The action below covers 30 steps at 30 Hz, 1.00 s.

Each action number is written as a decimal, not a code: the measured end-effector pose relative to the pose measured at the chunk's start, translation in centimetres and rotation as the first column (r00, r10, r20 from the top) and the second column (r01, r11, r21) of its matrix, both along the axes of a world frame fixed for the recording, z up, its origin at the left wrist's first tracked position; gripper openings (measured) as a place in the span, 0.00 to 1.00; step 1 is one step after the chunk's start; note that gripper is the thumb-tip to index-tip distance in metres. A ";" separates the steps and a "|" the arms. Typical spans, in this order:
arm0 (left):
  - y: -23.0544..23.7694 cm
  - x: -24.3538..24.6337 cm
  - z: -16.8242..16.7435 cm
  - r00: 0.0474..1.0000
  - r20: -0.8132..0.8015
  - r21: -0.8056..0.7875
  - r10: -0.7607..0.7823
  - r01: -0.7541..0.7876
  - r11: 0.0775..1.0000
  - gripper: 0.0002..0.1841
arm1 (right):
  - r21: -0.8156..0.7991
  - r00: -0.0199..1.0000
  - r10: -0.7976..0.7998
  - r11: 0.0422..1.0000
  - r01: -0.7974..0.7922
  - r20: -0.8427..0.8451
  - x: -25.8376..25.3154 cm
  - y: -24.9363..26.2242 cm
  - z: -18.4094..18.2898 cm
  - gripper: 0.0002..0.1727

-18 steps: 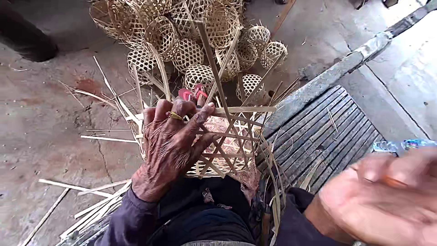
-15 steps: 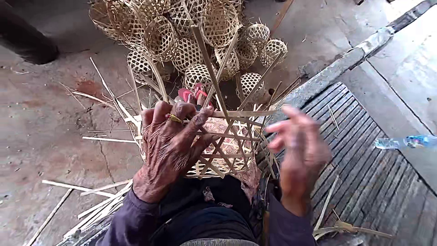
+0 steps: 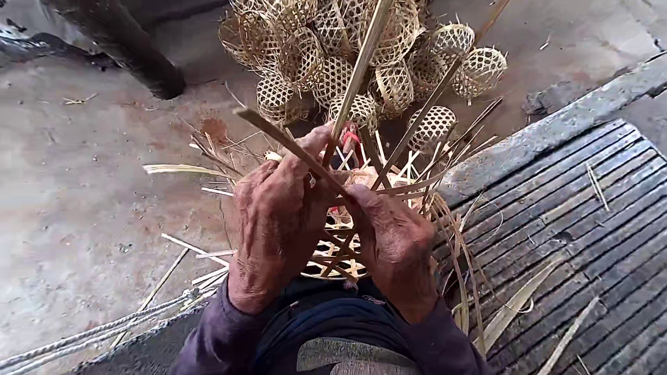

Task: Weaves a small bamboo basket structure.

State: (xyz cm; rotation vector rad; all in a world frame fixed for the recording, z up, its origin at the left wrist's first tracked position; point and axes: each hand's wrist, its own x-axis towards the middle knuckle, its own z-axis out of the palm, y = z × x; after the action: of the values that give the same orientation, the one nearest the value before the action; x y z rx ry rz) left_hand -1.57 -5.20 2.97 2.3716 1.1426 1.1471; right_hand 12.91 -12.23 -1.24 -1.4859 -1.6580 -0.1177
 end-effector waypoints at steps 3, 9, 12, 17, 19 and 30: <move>-0.4 0.6 -2.9 0.904 0.390 0.060 -0.172 0.162 0.985 0.06 | -0.030 0.999 0.016 0.999 -0.017 -0.033 0.5 -0.5 0.3 0.13; 0.1 0.3 -4.9 0.772 0.462 0.218 -0.437 0.378 0.900 0.13 | -0.094 0.997 -0.040 0.995 0.034 -0.059 1.1 0.0 0.3 0.14; 0.7 1.0 -4.9 0.813 0.390 0.152 -0.433 0.407 0.901 0.20 | -0.089 0.996 -0.081 0.992 0.085 0.047 0.9 0.1 0.1 0.12; 1.2 2.2 -5.1 0.886 0.253 0.221 -0.389 0.338 0.915 0.22 | -0.086 0.990 -0.058 0.994 0.069 0.128 1.1 -0.2 -0.1 0.16; 1.0 2.6 -4.1 0.963 0.066 0.237 -0.261 0.239 0.942 0.17 | -0.040 0.996 -0.023 0.999 0.026 0.082 1.4 -0.6 -0.2 0.18; 7.0 -1.9 -10.1 0.916 -0.021 -0.232 -0.400 0.385 0.893 0.23 | -0.440 0.828 -0.535 0.793 0.422 -0.170 11.5 -18.7 -8.2 0.18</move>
State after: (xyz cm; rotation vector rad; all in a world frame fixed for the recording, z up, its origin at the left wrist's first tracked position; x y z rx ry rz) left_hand -3.44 1.79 -7.13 2.3324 0.7129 0.7621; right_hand 24.41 -30.88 -9.44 -2.1035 -1.0665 0.1538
